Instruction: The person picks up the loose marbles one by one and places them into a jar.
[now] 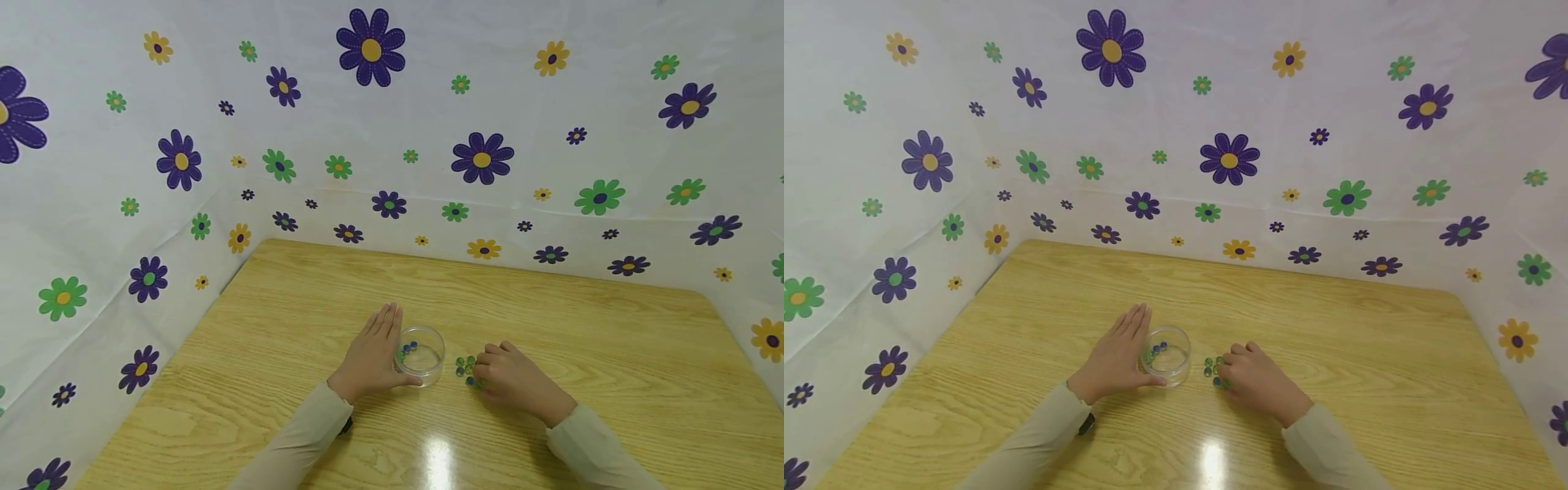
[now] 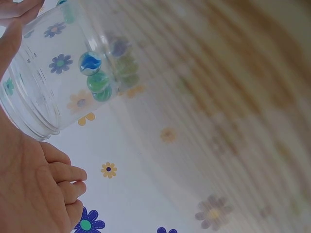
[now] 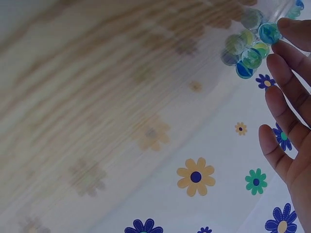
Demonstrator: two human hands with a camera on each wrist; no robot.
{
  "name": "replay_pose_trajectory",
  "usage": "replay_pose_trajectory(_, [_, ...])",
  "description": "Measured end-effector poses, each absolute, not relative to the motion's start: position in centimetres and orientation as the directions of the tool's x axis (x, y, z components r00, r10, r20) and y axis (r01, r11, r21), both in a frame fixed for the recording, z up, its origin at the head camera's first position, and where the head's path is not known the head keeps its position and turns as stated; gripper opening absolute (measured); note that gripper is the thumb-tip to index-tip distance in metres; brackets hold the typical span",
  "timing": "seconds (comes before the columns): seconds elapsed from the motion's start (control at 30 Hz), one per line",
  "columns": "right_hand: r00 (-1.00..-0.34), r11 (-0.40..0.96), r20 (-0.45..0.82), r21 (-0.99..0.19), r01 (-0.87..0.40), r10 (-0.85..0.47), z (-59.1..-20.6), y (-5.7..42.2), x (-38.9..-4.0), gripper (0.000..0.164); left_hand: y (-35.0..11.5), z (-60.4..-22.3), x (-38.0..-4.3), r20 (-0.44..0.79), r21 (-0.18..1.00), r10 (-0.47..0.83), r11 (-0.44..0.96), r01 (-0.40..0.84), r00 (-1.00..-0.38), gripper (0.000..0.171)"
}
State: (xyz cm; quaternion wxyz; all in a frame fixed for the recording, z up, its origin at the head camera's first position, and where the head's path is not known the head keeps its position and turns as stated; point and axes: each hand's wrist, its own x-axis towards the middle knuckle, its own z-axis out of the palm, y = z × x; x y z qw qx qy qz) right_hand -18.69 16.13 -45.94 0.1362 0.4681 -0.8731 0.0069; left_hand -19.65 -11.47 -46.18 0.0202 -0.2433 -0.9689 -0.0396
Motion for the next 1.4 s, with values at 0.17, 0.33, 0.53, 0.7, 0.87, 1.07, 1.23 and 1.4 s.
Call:
replay_pose_trajectory(0.17, [-0.509,0.549,0.251,0.122,-0.827,-0.823,-46.2,16.2,-18.6,0.018,-11.5,-46.1,-19.6,0.055,0.063,0.467,0.88,0.47,-0.882,0.122])
replay_pose_trajectory(0.33, [-0.516,0.551,0.244,0.107,-0.827,-0.821,-46.2,16.4,-18.2,0.017,-11.5,-46.2,-19.6,0.063,0.07,0.467,0.879,0.471,-0.882,0.121])
replay_pose_trajectory(0.53, [-0.518,0.55,0.23,0.106,-0.828,-0.824,-46.1,16.8,-17.8,0.017,-11.5,-46.3,-19.6,0.06,0.074,0.465,0.88,0.469,-0.883,0.121])
replay_pose_trajectory(0.7, [-0.525,0.552,0.204,0.104,-0.828,-0.826,-46.2,17.0,-17.6,0.017,-11.5,-46.2,-19.6,0.06,0.078,0.463,0.881,0.467,-0.884,0.121])
replay_pose_trajectory(0.87, [-0.52,0.548,0.202,0.113,-0.829,-0.83,-46.3,17.0,-17.5,0.018,-11.5,-46.2,-19.5,0.062,0.076,0.464,0.881,0.467,-0.884,0.121])
replay_pose_trajectory(1.07, [-0.511,0.539,0.216,0.093,-0.837,-0.832,-46.4,17.0,-17.5,0.016,-11.6,-46.3,-19.5,0.079,0.088,0.476,0.872,0.482,-0.876,0.121])
replay_pose_trajectory(1.23, [-0.507,0.532,0.207,0.087,-0.842,-0.837,-46.4,17.0,-17.5,0.016,-11.6,-46.2,-19.5,0.082,0.102,0.483,0.866,0.489,-0.872,0.12])
replay_pose_trajectory(1.4, [-0.515,0.534,0.178,0.083,-0.841,-0.839,-46.3,16.8,-17.4,0.015,-11.4,-45.8,-19.5,0.051,0.093,0.469,0.877,0.471,-0.882,0.122])
